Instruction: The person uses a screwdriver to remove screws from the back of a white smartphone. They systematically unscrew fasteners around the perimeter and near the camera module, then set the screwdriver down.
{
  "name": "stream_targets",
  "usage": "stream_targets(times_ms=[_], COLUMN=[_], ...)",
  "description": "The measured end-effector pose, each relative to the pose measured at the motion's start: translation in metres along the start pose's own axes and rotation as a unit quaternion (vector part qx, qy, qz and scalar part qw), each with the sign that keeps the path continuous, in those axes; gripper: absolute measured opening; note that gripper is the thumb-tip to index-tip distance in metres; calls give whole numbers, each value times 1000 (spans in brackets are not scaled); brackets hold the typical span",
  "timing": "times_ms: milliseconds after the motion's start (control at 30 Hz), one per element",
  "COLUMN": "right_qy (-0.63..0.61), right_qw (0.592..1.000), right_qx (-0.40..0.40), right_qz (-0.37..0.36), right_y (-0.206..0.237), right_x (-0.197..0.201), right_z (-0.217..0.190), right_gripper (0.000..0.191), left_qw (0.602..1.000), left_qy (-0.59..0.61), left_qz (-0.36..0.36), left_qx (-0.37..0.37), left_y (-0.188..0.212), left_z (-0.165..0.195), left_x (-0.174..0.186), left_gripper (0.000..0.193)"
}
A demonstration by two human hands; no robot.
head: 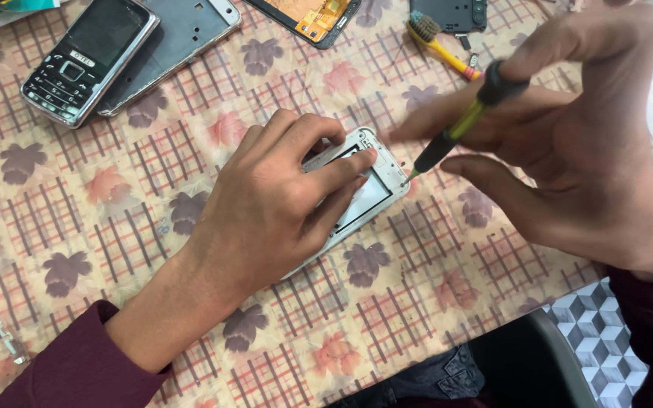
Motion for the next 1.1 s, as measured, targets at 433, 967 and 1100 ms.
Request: stream_targets(times_ms=[433, 967, 1100], right_qy=[124, 1, 7], right_qw=[991, 993, 993], right_qx=[39, 27, 55], right_qz=[41, 111, 108], right_y=[10, -5, -15], right_x=[0, 10, 5], right_z=[-10, 5, 17], right_gripper=[68, 48, 41], left_qw=[1000, 1000, 1000], left_qy=[3, 5, -12], left_qz=[1, 19, 23], left_qx=[1, 2, -2], left_y=[4, 12, 17], left_z=[1, 5, 8], left_x=[2, 9, 14], left_gripper=[18, 17, 13])
Point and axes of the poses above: each hand's wrist, its own y-axis away from the middle knuckle, its own x-axis out of the back of the hand, z = x × y, the point moved 8 cm from there along -y, towards the middle knuckle, and after that the axes turned 10 degrees about y, right-handed, at the moved point
